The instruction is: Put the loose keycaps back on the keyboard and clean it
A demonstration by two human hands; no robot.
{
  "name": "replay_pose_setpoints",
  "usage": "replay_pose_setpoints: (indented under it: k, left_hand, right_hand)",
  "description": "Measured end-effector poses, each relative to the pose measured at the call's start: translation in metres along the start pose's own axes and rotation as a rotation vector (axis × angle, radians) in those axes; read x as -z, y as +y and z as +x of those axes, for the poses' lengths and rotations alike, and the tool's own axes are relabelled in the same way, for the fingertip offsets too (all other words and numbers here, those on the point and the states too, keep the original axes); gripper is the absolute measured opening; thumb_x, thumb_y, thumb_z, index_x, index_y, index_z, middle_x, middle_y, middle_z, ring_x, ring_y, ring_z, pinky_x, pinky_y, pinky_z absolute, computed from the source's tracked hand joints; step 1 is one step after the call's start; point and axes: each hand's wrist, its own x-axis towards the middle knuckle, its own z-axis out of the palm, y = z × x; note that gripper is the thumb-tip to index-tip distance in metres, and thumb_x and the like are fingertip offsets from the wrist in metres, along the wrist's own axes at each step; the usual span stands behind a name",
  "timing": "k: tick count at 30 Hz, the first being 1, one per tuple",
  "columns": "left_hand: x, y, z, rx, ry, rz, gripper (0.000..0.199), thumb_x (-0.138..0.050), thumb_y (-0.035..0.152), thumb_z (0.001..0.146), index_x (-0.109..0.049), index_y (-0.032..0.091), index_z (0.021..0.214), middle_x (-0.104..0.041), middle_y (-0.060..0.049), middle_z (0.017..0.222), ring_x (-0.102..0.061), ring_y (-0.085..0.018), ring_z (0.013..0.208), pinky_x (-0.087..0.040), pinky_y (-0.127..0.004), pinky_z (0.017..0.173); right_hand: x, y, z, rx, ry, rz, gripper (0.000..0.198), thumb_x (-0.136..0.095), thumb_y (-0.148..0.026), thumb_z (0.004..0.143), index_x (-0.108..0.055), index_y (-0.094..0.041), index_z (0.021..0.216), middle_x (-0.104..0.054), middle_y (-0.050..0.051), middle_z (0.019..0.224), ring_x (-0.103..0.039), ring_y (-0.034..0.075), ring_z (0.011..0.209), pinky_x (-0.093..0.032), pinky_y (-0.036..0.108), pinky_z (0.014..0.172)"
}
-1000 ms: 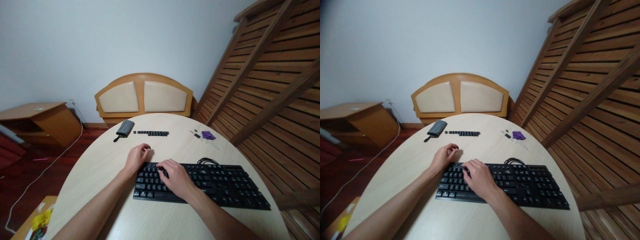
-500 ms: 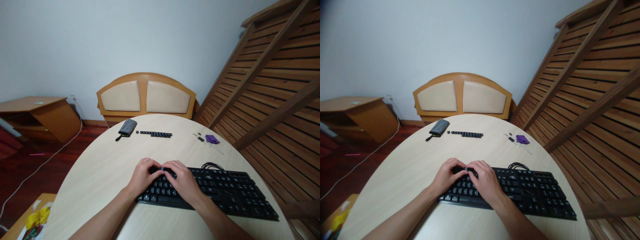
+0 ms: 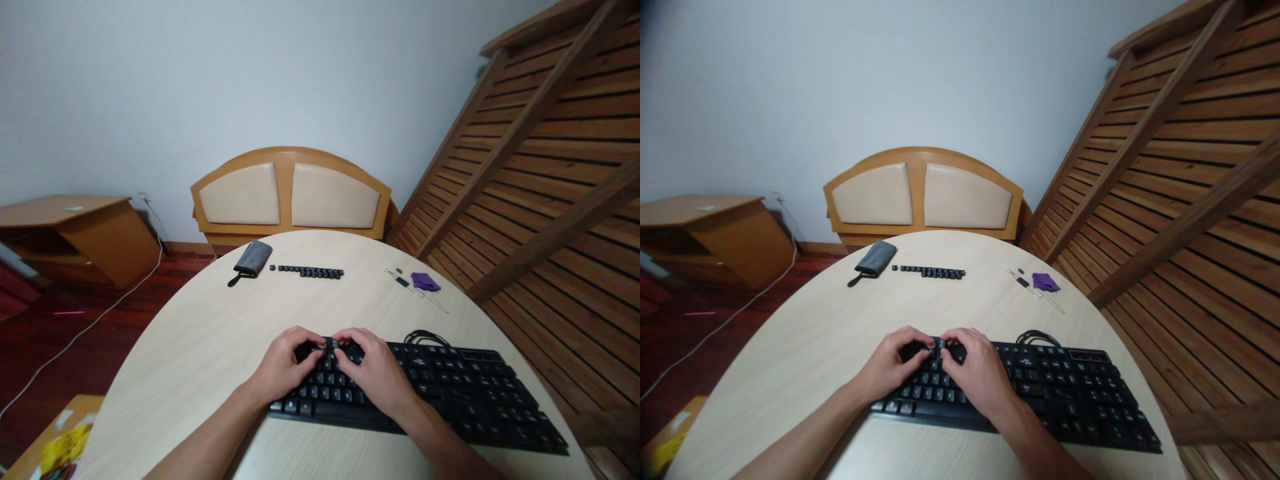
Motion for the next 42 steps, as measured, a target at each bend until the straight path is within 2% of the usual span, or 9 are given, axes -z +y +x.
replay_pose_setpoints:
  k: [8, 16, 31, 38, 42]
  left_hand:
    - [0.0018, -0.0037, -0.0001, -0.031, -0.03, 0.033, 0.012, -0.063, 0.022, 0.09, -0.072, 0.023, 0.098, -0.074, -0.003, 0.097, -0.067, -0.02, 0.095, -0.05, -0.034, 0.09]
    - [0.0009, -0.0033, 0.002, -0.05, -0.032, 0.045, 0.012, -0.064, 0.021, 0.09, -0.072, 0.023, 0.097, -0.074, -0.003, 0.096, -0.066, -0.02, 0.095, -0.05, -0.033, 0.089]
    - [-0.0005, -0.0036, 0.0009, -0.041, -0.024, 0.041, 0.011, -0.063, 0.023, 0.09, -0.072, 0.023, 0.097, -0.073, -0.004, 0.096, -0.067, -0.02, 0.094, -0.05, -0.034, 0.089]
    - [-0.0002, -0.0032, 0.0011, -0.041, -0.033, 0.038, 0.012, -0.063, 0.023, 0.091, -0.072, 0.023, 0.097, -0.073, -0.003, 0.096, -0.066, -0.02, 0.094, -0.05, -0.034, 0.088]
    - [0.0006, -0.0022, 0.0008, -0.044, -0.024, 0.037, 0.011, -0.063, 0.023, 0.09, -0.072, 0.022, 0.097, -0.074, -0.004, 0.095, -0.067, -0.02, 0.094, -0.05, -0.035, 0.088]
  right_hand:
    - [0.0082, 0.0042, 0.0006, -0.025, -0.104, 0.023, 0.015, -0.066, -0.017, 0.083, -0.073, -0.024, 0.095, -0.072, 0.004, 0.096, -0.067, 0.022, 0.093, -0.052, 0.036, 0.088]
    - [0.0069, 0.0064, -0.001, 0.031, -0.106, 0.032, 0.015, -0.07, -0.016, 0.082, -0.074, -0.024, 0.095, -0.072, 0.003, 0.096, -0.065, 0.022, 0.097, -0.051, 0.037, 0.09]
    - [0.0049, 0.0089, -0.0014, 0.045, -0.109, 0.059, 0.018, -0.064, -0.021, 0.092, -0.076, -0.025, 0.105, -0.074, 0.004, 0.098, -0.066, 0.021, 0.097, -0.052, 0.036, 0.089]
    - [0.0069, 0.0062, -0.0017, -0.004, -0.092, 0.045, 0.011, -0.066, -0.02, 0.09, -0.074, -0.023, 0.096, -0.072, 0.004, 0.097, -0.066, 0.021, 0.095, -0.051, 0.035, 0.088]
    - [0.0061, 0.0073, -0.0009, 0.014, -0.105, 0.035, 0.008, -0.069, -0.018, 0.088, -0.074, -0.023, 0.093, -0.072, 0.004, 0.095, -0.066, 0.02, 0.094, -0.051, 0.034, 0.087]
